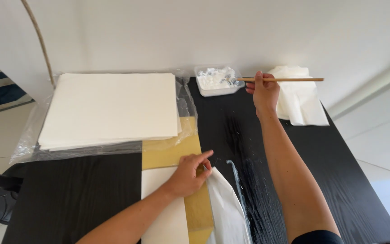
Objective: Manually assembling a paper bag by folding paper around a template and applying glue with a brush.
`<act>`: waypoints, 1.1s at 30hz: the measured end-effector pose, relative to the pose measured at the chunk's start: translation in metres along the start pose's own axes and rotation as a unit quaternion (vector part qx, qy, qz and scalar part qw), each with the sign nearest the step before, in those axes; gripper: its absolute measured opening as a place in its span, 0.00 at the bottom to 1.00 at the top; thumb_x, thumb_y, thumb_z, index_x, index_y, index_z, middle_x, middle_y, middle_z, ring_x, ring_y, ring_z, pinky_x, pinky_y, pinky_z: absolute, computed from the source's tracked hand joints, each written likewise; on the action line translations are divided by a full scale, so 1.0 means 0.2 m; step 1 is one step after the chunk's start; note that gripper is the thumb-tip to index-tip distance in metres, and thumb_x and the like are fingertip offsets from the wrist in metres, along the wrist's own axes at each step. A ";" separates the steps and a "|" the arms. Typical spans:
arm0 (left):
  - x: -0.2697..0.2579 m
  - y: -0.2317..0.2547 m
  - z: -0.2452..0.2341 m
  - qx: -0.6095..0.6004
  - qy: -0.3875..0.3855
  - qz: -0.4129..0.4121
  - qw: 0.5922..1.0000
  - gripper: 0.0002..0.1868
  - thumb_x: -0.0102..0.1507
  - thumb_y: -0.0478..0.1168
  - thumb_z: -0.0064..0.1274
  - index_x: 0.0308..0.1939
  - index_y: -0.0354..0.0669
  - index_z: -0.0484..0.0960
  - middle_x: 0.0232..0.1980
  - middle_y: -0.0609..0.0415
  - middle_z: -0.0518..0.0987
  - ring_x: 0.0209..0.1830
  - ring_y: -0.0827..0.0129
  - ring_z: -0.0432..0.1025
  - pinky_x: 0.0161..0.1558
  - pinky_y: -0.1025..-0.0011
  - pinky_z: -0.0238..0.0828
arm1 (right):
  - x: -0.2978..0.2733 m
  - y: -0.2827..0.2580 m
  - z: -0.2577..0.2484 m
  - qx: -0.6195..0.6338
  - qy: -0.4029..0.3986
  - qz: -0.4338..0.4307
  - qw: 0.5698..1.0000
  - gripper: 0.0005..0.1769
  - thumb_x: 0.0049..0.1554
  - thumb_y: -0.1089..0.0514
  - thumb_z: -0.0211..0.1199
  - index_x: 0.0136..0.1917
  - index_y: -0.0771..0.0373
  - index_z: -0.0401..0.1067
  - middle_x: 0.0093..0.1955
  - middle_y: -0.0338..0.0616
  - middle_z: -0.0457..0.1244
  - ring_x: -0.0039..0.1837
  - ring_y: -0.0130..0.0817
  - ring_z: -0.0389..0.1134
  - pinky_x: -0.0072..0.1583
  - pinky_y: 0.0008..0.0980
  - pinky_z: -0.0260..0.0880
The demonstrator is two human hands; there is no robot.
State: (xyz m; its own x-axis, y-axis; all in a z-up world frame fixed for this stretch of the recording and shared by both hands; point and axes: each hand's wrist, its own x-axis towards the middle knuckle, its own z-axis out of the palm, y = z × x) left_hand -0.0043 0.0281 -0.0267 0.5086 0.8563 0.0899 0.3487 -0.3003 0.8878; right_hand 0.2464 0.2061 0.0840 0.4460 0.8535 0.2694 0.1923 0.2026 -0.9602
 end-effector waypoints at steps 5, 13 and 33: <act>-0.01 0.11 -0.10 -0.051 -0.032 -0.036 0.998 0.32 0.65 0.41 0.54 0.75 0.50 0.69 0.46 0.61 0.81 0.58 0.66 0.72 0.70 0.59 0.46 | 0.22 0.31 0.12 -0.120 0.054 0.051 0.990 0.14 0.65 0.42 0.63 0.49 0.52 0.76 0.43 0.35 0.71 0.44 0.22 0.73 0.46 0.24 0.78; -0.01 0.23 -0.12 -0.019 -0.076 -0.095 0.992 0.31 0.69 0.47 0.50 0.75 0.45 0.67 0.49 0.55 0.80 0.62 0.64 0.70 0.72 0.57 0.42 | 0.24 0.41 0.13 -0.118 0.063 0.153 0.979 0.23 0.63 0.34 0.62 0.56 0.54 0.75 0.57 0.43 0.69 0.62 0.36 0.68 0.56 0.39 0.79; -0.01 0.29 -0.18 -0.087 -0.055 -0.093 0.990 0.28 0.69 0.38 0.54 0.74 0.51 0.68 0.50 0.52 0.83 0.50 0.67 0.71 0.58 0.68 0.67 | -0.98 -0.12 -0.51 -0.027 -0.408 0.418 0.811 0.55 0.61 0.21 0.25 0.71 0.70 0.64 0.59 0.65 0.69 0.56 0.48 0.72 0.52 0.40 0.74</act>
State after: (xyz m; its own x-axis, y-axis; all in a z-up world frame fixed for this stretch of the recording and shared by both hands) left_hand -0.0137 0.0236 0.0402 0.5336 0.8367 -0.1232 0.3085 -0.0569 0.9495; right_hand 0.2437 -0.0159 0.0607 -0.2827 0.7205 -0.6332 0.1689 -0.6125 -0.7723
